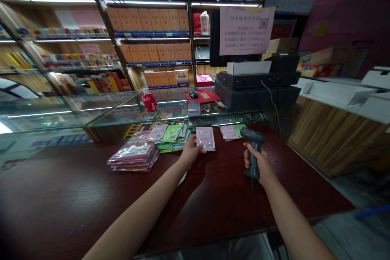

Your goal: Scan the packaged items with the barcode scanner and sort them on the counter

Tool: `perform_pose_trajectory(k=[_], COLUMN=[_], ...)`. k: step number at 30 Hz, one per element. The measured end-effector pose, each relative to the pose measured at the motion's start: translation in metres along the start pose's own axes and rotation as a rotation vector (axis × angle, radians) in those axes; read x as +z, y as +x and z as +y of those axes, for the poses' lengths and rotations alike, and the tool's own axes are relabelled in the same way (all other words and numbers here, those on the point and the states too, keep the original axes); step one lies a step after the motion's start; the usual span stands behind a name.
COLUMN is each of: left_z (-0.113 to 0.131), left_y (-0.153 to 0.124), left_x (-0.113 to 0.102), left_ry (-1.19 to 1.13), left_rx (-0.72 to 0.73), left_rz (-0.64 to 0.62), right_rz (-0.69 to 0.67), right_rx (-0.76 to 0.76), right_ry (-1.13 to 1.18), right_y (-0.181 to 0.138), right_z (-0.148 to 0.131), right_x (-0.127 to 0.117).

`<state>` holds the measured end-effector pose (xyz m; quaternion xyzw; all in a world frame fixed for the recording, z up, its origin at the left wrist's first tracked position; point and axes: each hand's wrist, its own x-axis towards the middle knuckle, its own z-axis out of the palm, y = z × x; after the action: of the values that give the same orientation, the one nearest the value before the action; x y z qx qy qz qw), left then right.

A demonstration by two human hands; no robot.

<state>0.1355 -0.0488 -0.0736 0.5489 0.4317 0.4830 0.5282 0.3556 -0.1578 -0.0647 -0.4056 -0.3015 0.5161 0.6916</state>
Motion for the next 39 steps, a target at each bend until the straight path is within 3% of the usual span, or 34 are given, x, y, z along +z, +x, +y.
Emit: perform_pose_trajectory(k=[8, 22, 32, 39], left_z=[-0.028, -0.040, -0.035, -0.034], left_y=[0.035, 0.044, 0.040, 0.038], left_x=[0.016, 0.013, 0.014, 0.012], left_ry=[-0.080, -0.099, -0.152, -0.203], left_rx=[0.167, 0.238, 0.202, 0.170], left_rz=[0.085, 0.171, 0.153, 0.112], right_rz=[-0.152, -0.306, -0.252, -0.001], right_rx=[0.033, 0.185, 0.154, 0.028], right_ry=[-0.085, -0.261, -0.200, 0.037], right_y=[-0.009, -0.006, -0.006, 0.005], right_z=[-0.002, 0.005, 0.002, -0.004], right_x=[0.011, 0.004, 0.007, -0.001])
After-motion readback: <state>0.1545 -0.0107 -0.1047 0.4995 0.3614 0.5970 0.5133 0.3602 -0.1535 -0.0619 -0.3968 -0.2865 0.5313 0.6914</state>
